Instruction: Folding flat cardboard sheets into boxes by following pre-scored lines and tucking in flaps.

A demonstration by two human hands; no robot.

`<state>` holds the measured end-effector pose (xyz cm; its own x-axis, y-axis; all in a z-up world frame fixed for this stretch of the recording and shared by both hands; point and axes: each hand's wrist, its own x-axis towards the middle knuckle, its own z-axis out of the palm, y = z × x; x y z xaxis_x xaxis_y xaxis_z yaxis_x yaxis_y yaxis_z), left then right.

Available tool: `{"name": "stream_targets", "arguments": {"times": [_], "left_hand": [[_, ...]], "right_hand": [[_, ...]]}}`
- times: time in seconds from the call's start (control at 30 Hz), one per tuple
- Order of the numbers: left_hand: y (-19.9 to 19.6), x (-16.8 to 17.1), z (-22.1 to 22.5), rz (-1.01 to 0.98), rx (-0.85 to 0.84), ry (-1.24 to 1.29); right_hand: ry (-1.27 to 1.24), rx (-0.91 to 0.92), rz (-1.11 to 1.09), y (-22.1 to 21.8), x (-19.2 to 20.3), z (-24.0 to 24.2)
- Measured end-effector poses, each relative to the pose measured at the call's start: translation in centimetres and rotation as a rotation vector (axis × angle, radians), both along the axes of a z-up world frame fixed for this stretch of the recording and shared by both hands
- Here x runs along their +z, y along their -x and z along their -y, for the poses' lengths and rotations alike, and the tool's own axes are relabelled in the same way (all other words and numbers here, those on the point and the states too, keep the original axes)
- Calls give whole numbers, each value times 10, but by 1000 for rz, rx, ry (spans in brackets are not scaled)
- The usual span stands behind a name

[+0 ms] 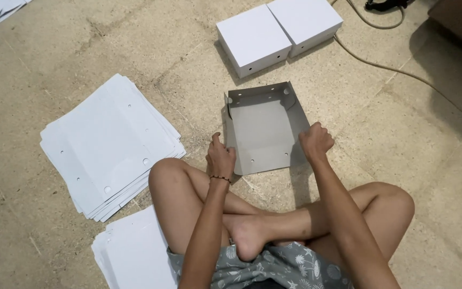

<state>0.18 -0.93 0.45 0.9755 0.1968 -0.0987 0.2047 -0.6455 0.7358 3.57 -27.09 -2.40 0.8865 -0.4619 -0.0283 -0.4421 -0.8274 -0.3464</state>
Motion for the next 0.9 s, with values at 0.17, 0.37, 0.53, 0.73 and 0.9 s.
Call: {"name": "stream_targets", "arguments": {"times": [0.17, 0.37, 0.53, 0.73, 0.9], "left_hand": [[-4, 3, 12, -50, 3, 56], [1, 12, 26, -80, 18, 240], [33, 12, 46, -29, -73, 360], [65, -18, 52, 15, -448, -6], [63, -34, 57, -120, -611, -589]], "right_hand": [[79, 33, -15, 11, 9, -16], [-159, 141, -125, 59, 52, -75], [-227, 352, -115, 80, -5, -56], [-20, 492, -167, 83, -19, -40], [279, 577, -503, 91, -14, -47]]}}
